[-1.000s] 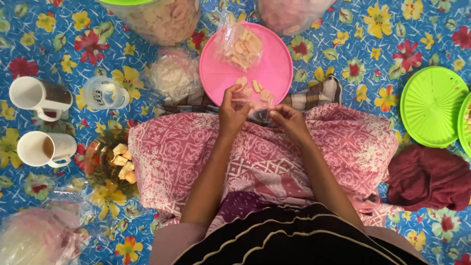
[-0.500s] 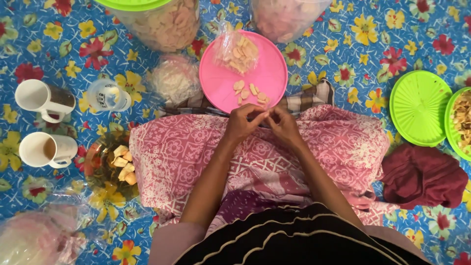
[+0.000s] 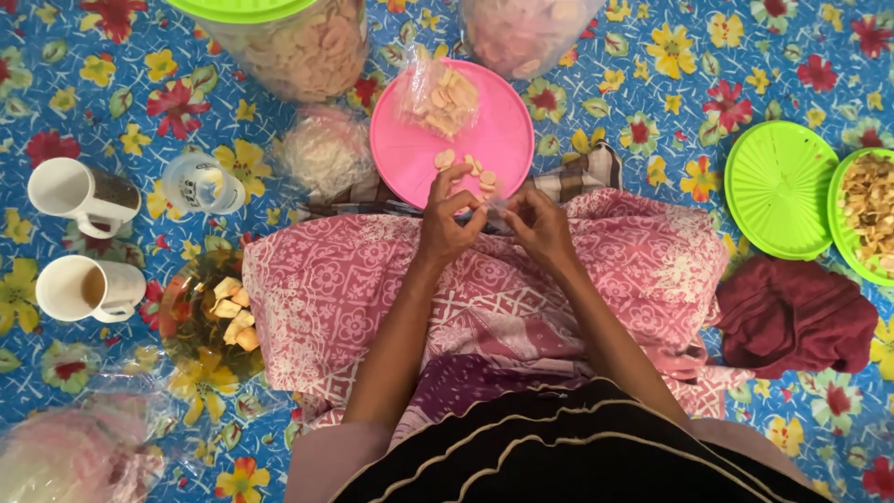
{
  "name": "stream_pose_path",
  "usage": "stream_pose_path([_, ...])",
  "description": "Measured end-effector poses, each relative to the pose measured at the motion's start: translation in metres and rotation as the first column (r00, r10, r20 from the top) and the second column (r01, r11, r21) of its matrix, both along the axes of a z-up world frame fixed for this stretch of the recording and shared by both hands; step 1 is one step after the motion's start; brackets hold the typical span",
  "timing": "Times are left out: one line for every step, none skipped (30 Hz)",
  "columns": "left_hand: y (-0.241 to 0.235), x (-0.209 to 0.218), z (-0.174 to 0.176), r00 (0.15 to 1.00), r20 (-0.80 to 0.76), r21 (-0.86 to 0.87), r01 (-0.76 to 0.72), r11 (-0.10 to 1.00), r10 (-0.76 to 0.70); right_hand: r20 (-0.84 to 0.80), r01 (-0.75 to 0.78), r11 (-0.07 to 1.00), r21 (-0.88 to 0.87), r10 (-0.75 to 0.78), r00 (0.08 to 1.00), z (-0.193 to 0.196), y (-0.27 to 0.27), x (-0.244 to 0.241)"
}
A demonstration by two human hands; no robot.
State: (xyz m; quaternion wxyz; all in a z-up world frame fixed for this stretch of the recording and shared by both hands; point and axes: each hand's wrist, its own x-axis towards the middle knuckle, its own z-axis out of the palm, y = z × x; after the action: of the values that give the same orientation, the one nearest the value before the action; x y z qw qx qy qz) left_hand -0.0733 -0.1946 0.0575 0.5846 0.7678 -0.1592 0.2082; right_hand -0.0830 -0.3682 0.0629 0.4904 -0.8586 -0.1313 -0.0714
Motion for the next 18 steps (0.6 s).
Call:
stream_pose_path([0.000, -0.001, 0.003, 1.000, 0.000, 0.000, 0.004, 1.000, -0.004, 0.000, 0.004, 1.000, 0.000, -0.004, 1.000, 0.000, 0.000, 0.001])
stream_pose_path([0.000, -0.002, 0.006, 0.999, 0.046, 0.028, 0.020, 0.999, -0.022, 0.051, -0.019, 0.999, -0.032, 0.020, 0.999, 0.000, -0.001, 0.002])
stream_pose_path([0.000, -0.002, 0.009, 0.995, 0.093, 0.057, 0.034, 0.998, -0.039, 0.101, -0.041, 0.997, -0.066, 0.047, 0.994, 0.000, -0.001, 0.004])
stream_pose_path([0.000, -0.002, 0.007, 0.995, 0.094, 0.058, 0.036, 0.998, -0.041, 0.102, -0.039, 0.997, -0.065, 0.045, 0.994, 0.007, 0.001, 0.003])
stream_pose_path([0.000, -0.003, 0.005, 0.995, 0.077, 0.071, 0.061, 0.996, -0.066, 0.108, -0.070, 0.994, -0.086, 0.079, 0.991, 0.013, 0.003, 0.000])
stream_pose_path([-0.001, -0.004, 0.002, 0.994, 0.060, 0.084, 0.086, 0.993, -0.091, 0.112, -0.100, 0.989, -0.106, 0.112, 0.987, 0.019, 0.004, -0.002])
stream_pose_path([-0.001, -0.002, -0.006, 0.994, 0.059, 0.085, 0.087, 0.993, -0.093, 0.112, -0.099, 0.990, -0.105, 0.110, 0.988, 0.019, 0.004, -0.003])
stream_pose_path([-0.002, 0.000, -0.013, 0.995, 0.043, 0.090, 0.088, 0.992, -0.092, 0.086, -0.100, 0.993, -0.069, 0.106, 0.991, 0.019, 0.003, -0.003])
stream_pose_path([-0.002, 0.003, -0.021, 0.995, 0.028, 0.096, 0.088, 0.991, -0.091, 0.061, -0.100, 0.994, -0.034, 0.102, 0.993, 0.019, 0.002, -0.003])
stream_pose_path([-0.001, 0.001, -0.016, 0.995, 0.027, 0.096, 0.090, 0.991, -0.093, 0.061, -0.098, 0.995, -0.033, 0.100, 0.993, 0.008, -0.003, -0.002])
stream_pose_path([0.001, -0.001, -0.012, 0.994, -0.020, 0.085, 0.105, 0.991, -0.103, 0.038, -0.078, 0.997, 0.003, 0.077, 0.996, -0.003, -0.007, 0.000])
stream_pose_path([0.002, -0.002, -0.008, 0.991, -0.067, 0.074, 0.118, 0.990, -0.113, 0.014, -0.056, 0.998, 0.038, 0.055, 0.998, -0.013, -0.012, 0.003])
stream_pose_path([0.002, 0.000, -0.013, 0.991, -0.069, 0.073, 0.121, 0.990, -0.116, 0.012, -0.053, 0.998, 0.038, 0.052, 0.999, -0.013, -0.014, 0.002])
stream_pose_path([0.003, 0.002, -0.018, 0.984, -0.114, 0.019, 0.140, 0.990, -0.137, -0.045, -0.035, 0.995, 0.098, 0.040, 0.998, -0.012, -0.017, 0.002])
stream_pose_path([0.003, 0.005, -0.023, 0.975, -0.157, -0.036, 0.155, 0.987, -0.159, -0.102, -0.014, 0.988, 0.156, 0.031, 0.994, -0.012, -0.019, 0.003])
stream_pose_path([0.002, 0.005, -0.019, 0.974, -0.158, -0.037, 0.158, 0.987, -0.162, -0.104, -0.012, 0.988, 0.156, 0.028, 0.994, -0.006, -0.018, 0.002])
stream_pose_path([0.001, 0.004, -0.014, 0.971, -0.178, -0.105, 0.145, 0.984, -0.162, -0.182, 0.040, 0.975, 0.219, 0.001, 0.983, -0.001, -0.016, 0.000])
stream_pose_path([0.000, 0.003, -0.010, 0.966, -0.198, -0.173, 0.130, 0.976, -0.164, -0.261, 0.095, 0.956, 0.276, -0.020, 0.965, 0.005, -0.015, -0.002])
